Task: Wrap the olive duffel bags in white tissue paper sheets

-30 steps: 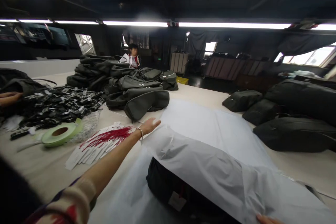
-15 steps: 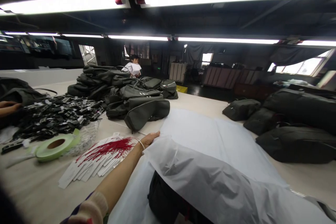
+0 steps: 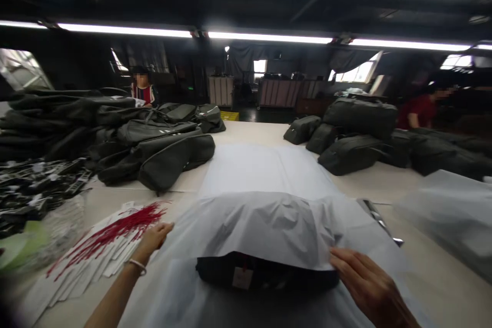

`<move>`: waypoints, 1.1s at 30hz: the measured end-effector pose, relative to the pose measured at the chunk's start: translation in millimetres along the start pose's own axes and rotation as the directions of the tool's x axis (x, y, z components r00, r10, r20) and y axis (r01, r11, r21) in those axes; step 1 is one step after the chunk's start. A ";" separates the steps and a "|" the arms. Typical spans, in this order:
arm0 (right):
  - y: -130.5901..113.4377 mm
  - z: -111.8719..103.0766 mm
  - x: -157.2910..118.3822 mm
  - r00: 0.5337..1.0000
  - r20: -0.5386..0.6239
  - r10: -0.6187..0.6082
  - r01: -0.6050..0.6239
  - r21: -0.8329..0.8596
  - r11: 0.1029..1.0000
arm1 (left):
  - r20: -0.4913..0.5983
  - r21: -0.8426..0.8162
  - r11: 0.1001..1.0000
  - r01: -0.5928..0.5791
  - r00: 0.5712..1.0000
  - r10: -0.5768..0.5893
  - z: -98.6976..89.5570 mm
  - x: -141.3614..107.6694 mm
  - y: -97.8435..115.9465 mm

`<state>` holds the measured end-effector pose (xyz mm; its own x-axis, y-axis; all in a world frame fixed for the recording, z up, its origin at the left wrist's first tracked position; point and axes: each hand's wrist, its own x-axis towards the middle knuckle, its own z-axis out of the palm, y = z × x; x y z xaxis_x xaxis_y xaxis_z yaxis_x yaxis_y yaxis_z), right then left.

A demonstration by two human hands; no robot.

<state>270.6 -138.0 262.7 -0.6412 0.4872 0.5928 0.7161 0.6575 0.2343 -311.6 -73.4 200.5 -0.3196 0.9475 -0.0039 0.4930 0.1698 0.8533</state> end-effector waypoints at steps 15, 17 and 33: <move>-15.2 -13.2 15.9 0.974 0.058 0.219 -0.226 0.190 0.955 | 0.677 0.361 0.335 -0.870 0.492 0.547 163.9 -14.5 212.2; -1.1 -19.5 26.5 0.943 0.017 0.332 -0.325 0.252 0.912 | 0.669 0.360 0.341 -0.868 0.495 0.554 171.8 -23.3 195.0; 25.7 52.7 48.3 0.948 0.260 0.182 -0.210 0.084 0.974 | 0.341 0.553 0.300 -0.777 0.539 0.770 166.8 -80.5 160.3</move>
<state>243.6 -67.3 256.7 -0.5493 0.7312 0.4045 0.8092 0.5863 0.0391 -71.9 -77.3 250.6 0.4830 0.7340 0.4775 0.8437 -0.5359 -0.0298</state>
